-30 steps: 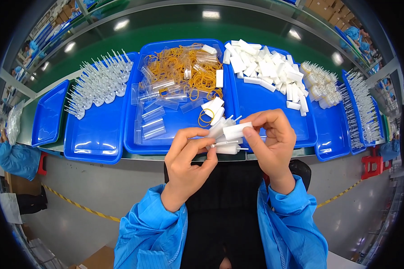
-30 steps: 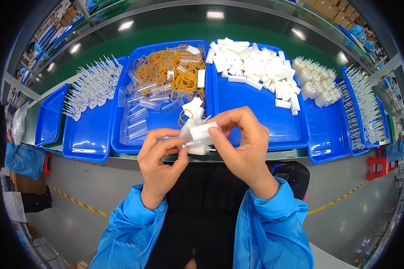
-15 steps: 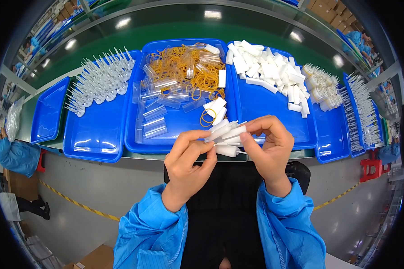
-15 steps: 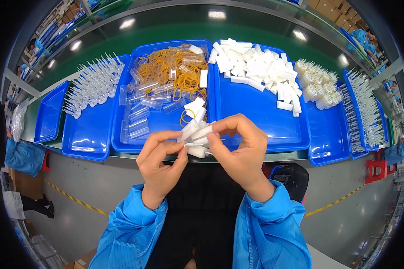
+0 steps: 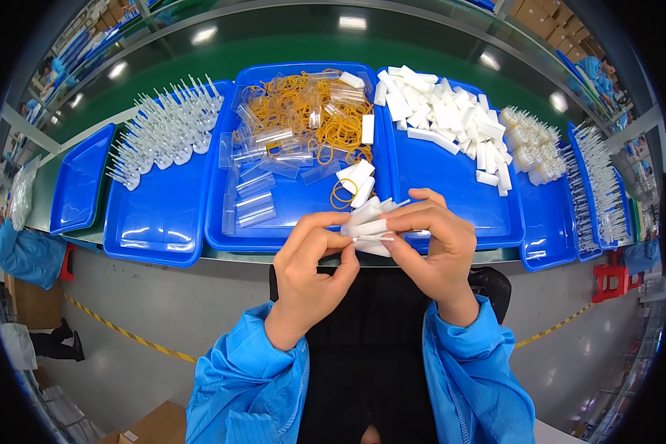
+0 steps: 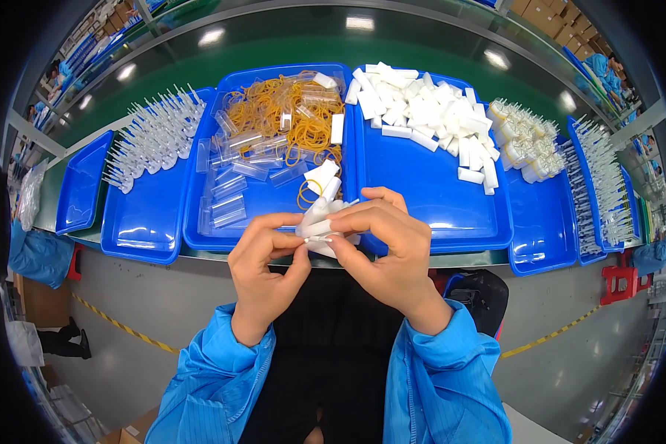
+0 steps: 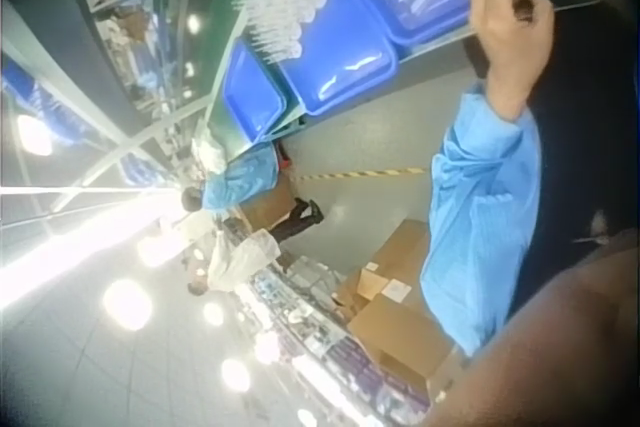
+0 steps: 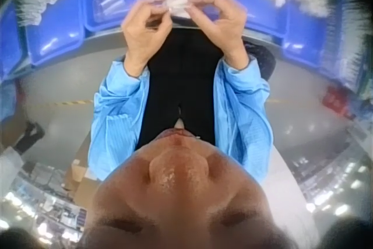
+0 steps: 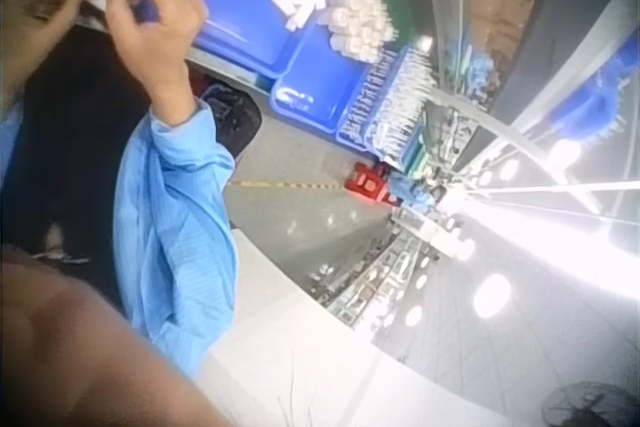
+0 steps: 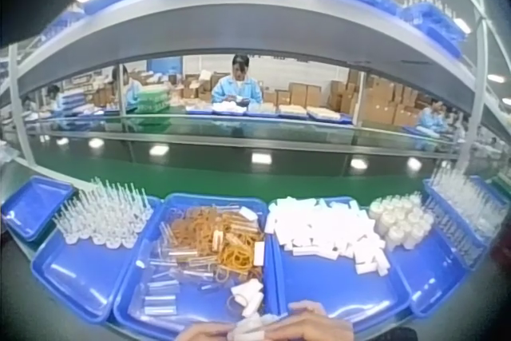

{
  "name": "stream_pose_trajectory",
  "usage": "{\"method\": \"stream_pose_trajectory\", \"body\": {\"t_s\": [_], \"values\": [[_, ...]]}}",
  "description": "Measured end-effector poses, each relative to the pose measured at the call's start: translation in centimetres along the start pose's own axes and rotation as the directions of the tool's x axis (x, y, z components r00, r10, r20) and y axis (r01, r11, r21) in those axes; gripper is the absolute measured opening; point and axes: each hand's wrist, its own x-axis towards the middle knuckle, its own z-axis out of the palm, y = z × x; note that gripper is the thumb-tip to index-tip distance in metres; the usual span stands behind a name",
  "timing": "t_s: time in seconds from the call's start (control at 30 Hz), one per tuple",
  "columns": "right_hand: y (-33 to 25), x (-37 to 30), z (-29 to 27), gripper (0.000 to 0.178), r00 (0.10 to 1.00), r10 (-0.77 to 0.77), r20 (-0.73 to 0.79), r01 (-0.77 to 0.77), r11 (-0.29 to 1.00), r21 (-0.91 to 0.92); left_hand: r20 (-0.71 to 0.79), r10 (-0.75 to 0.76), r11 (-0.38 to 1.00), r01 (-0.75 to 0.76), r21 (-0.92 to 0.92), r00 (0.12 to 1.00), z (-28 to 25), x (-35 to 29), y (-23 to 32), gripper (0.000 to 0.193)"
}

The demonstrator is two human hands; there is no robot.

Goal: The person assembles bundles of foam pieces and small plastic rods by hand, covers them with transparent plastic sleeves, secures the bundle with a rubber band, and places it onto a tray.

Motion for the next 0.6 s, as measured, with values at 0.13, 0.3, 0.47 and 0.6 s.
{"method": "stream_pose_trajectory", "body": {"t_s": [0.13,0.3,0.47,0.6], "values": [[-0.2,0.1,-0.1,0.017,0.996,-0.079,0.031,0.079,0.997,-0.022,0.055,-0.045,0.998,0.048,-0.046,0.997,-0.2,-0.1,-0.1,0.012],[-0.9,0.2,-0.4,0.022,0.980,-0.126,0.157,0.134,0.990,-0.039,0.090,-0.154,0.970,0.168,-0.177,0.984,-0.4,-0.4,-0.5,0.011],[0.2,-1.1,0.1,0.074,0.991,-0.045,-0.127,0.070,0.976,0.205,0.185,-0.275,0.807,0.331,-0.490,0.943,-0.5,-0.6,-0.7,0.015],[0.6,-1.3,1.7,0.111,0.984,0.178,0.005,-0.153,0.831,0.535,0.208,-0.263,0.756,0.336,-0.561,0.942,-0.2,-0.7,-0.4,0.017]]}}
